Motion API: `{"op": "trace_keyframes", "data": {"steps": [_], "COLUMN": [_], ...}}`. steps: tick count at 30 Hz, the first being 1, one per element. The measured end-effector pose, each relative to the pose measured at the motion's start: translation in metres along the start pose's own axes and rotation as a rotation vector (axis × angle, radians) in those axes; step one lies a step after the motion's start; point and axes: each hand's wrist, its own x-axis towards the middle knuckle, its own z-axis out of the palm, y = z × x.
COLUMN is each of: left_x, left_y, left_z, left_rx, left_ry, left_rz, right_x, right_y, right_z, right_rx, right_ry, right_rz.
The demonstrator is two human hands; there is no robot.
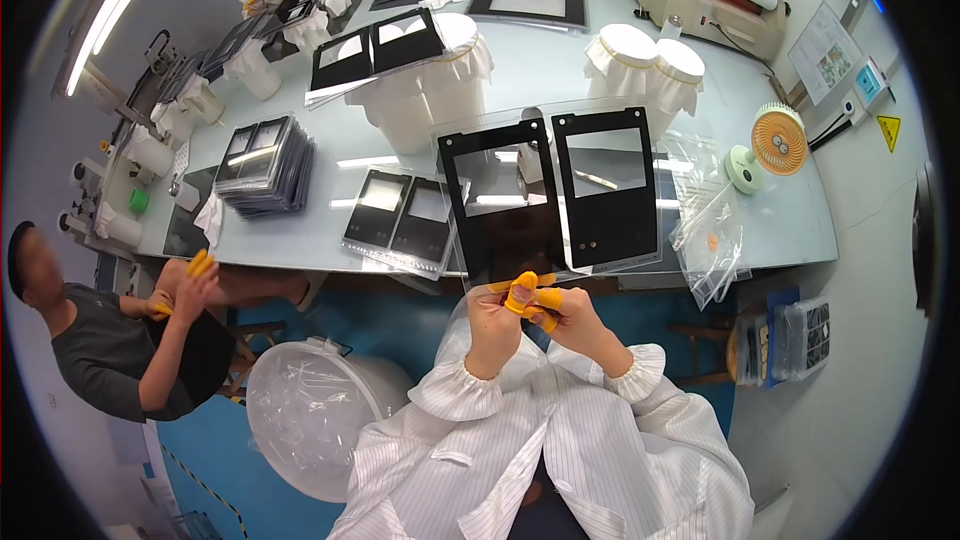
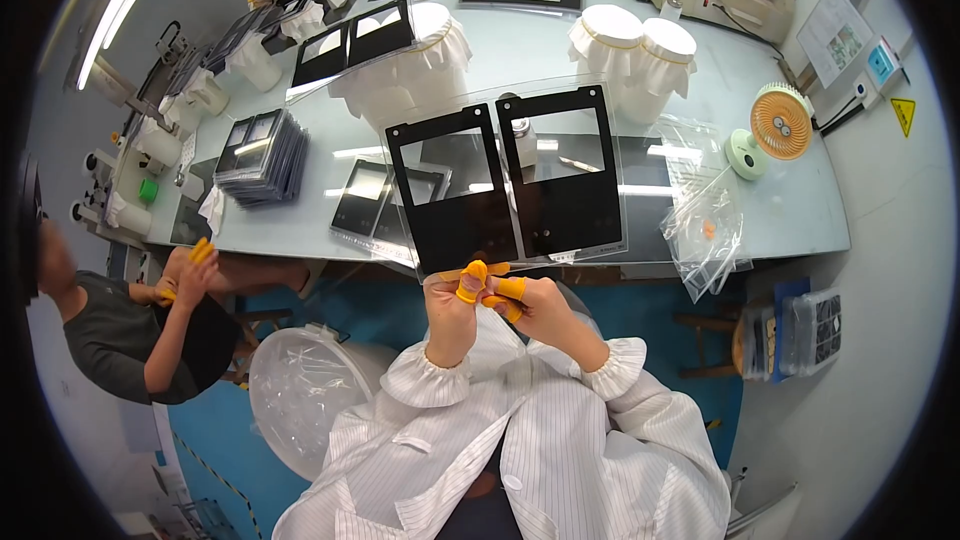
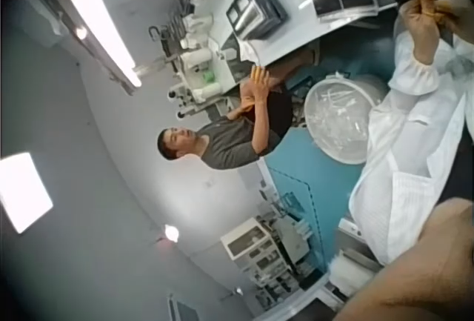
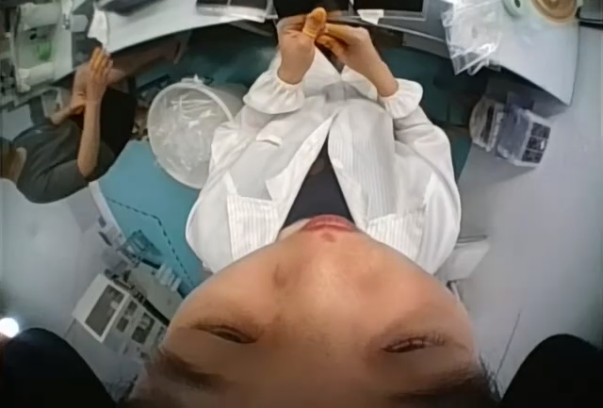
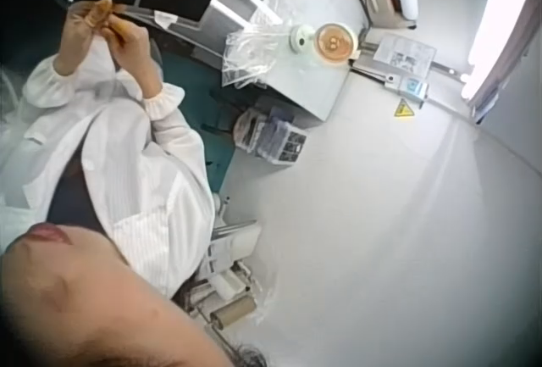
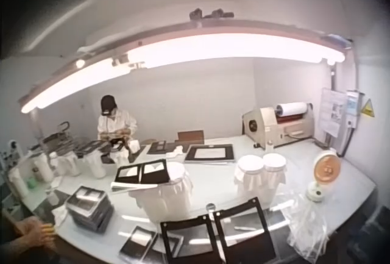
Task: The recorder is inspecting, cleaning, and marking glass panels held in black frames within a cleanroom laboratory.
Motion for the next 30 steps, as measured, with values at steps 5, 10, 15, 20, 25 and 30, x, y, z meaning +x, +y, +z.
{"op": "trace_keyframes", "data": {"steps": [5, 10, 15, 20, 25, 30], "left_x": [0.003, 0.002, -0.013, -0.023, -0.028, -0.031], "left_y": [0.003, 0.01, 0.005, 0.004, 0.0, -0.001], "left_z": [-0.008, -0.007, 0.005, 0.012, 0.012, 0.012], "left_rx": [0.018, -0.051, -0.014, 0.0, -0.005, 0.001], "left_ry": [0.038, 0.017, -0.049, -0.061, -0.047, -0.037], "left_rz": [-0.006, -0.046, -0.153, -0.151, -0.183, -0.115], "right_x": [0.003, -0.017, 0.024, 0.07, 0.077, 0.071], "right_y": [-0.005, 0.049, 0.044, -0.002, -0.026, -0.041], "right_z": [-0.016, -0.039, -0.035, -0.032, -0.03, -0.033], "right_rx": [0.056, 0.15, 0.801, 0.926, 0.638, 0.568], "right_ry": [-0.193, 0.058, 0.317, 0.215, 0.213, 0.259], "right_rz": [0.205, 0.5, 0.229, 0.231, 0.199, 0.139]}}
